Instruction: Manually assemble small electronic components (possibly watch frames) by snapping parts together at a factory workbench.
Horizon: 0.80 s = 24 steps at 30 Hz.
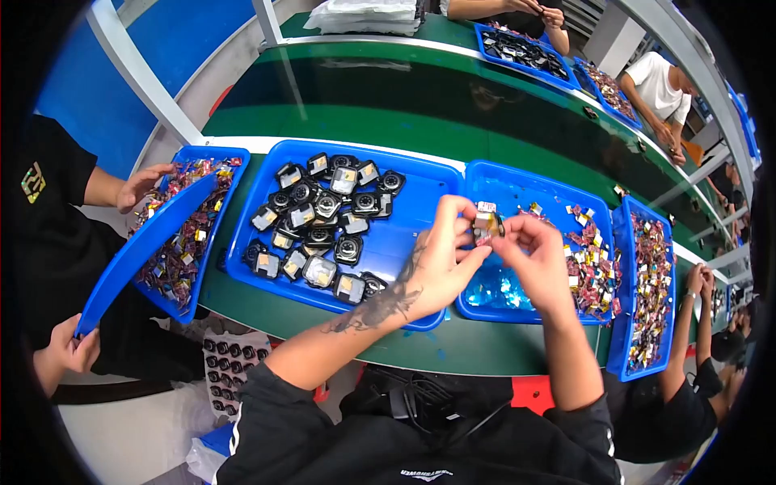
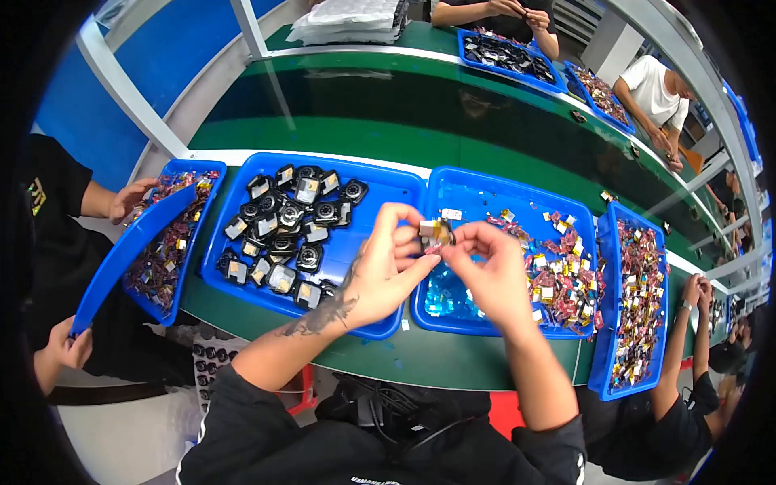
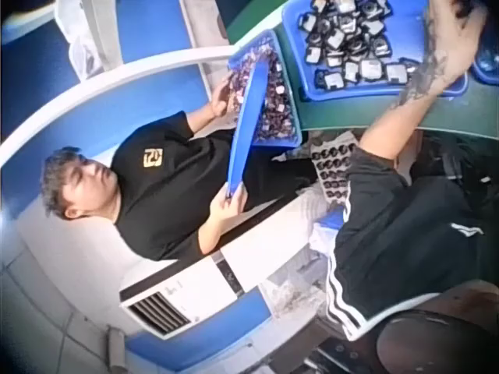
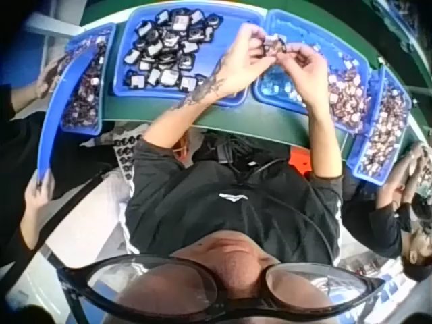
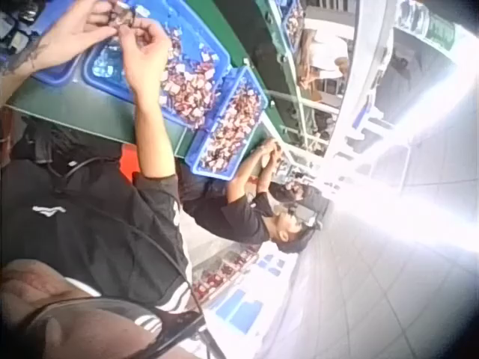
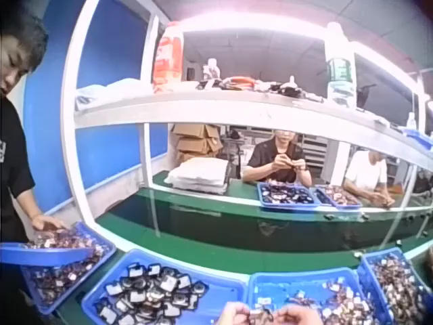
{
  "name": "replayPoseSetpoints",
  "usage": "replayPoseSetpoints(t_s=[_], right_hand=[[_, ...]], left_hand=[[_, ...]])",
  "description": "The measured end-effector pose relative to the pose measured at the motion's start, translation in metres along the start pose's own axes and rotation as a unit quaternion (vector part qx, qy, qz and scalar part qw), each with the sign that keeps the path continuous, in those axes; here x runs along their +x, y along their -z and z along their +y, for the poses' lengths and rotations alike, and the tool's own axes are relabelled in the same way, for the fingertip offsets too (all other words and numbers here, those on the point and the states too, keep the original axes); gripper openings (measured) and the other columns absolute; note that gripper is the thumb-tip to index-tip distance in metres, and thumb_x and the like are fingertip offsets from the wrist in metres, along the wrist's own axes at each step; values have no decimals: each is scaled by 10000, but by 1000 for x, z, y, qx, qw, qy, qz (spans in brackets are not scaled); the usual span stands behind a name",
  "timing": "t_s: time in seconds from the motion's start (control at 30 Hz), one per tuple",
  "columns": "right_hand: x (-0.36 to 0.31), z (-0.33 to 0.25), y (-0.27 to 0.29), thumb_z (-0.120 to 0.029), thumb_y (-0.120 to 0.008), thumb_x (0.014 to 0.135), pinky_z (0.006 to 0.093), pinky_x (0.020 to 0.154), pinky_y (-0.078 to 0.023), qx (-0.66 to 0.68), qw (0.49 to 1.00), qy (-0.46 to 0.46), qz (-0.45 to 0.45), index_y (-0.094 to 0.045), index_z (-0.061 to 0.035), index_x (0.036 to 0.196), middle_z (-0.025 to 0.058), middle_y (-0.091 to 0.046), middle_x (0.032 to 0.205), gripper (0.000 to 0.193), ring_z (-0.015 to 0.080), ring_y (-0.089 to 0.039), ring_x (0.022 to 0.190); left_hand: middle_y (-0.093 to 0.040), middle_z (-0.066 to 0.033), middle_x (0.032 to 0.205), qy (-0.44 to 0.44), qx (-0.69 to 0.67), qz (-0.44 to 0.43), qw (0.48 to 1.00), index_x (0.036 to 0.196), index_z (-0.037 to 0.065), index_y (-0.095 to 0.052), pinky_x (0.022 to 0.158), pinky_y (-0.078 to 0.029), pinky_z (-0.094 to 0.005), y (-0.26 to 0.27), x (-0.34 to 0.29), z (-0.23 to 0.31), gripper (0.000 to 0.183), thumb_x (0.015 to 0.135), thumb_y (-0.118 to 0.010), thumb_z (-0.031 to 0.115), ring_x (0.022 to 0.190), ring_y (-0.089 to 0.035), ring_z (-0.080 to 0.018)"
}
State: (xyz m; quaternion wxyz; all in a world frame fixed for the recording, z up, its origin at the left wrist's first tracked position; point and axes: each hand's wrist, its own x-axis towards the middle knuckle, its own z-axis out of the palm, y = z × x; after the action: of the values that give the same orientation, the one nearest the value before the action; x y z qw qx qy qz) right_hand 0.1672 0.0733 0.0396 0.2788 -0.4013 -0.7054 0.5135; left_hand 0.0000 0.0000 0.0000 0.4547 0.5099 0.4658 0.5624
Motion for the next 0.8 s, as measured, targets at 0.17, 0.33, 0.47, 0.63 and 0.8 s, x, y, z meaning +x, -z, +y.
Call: replayPoseSetpoints(t_s=[0.17,0.33,0.47,0.63,0.8], right_hand=[[96,-5,48,-161,-724,800,226,584,-409,-57,997,-42,42,-649,-54,830,-15,-644,740,133,57,-539,638],[200,74,97,-134,-833,675,290,607,-494,-193,973,-98,79,-680,-33,665,53,-657,646,184,133,-614,599],[198,81,100,-199,-800,721,360,652,-537,-321,934,-76,141,-711,-50,750,108,-693,700,176,246,-687,670],[110,15,71,-278,-724,801,408,711,-548,-337,934,65,96,-706,-49,789,161,-694,781,230,298,-693,775],[56,27,27,-261,-745,779,424,757,-531,-424,902,79,8,-696,-69,827,133,-656,911,204,322,-658,861]], left_hand=[[-654,-148,998,-60,661,59,745,1158,61,-578,798,-522,-414,70,4,53,404,801,-717,187,950,-612,-331],[-607,-217,1158,-97,703,30,704,1179,34,-537,867,-475,-495,104,-8,2,439,793,-695,170,1042,-576,-387],[-597,-178,1124,43,672,17,739,1172,16,-582,922,-488,-430,91,-1,33,395,817,-702,143,1110,-563,-344],[-681,-111,909,95,394,36,914,1132,-1,-618,704,-536,-301,97,8,43,229,942,-548,105,775,-657,-178],[-694,-134,1037,58,-38,18,997,1115,4,-571,643,-520,-231,61,28,43,186,988,-501,121,733,-629,-108]])
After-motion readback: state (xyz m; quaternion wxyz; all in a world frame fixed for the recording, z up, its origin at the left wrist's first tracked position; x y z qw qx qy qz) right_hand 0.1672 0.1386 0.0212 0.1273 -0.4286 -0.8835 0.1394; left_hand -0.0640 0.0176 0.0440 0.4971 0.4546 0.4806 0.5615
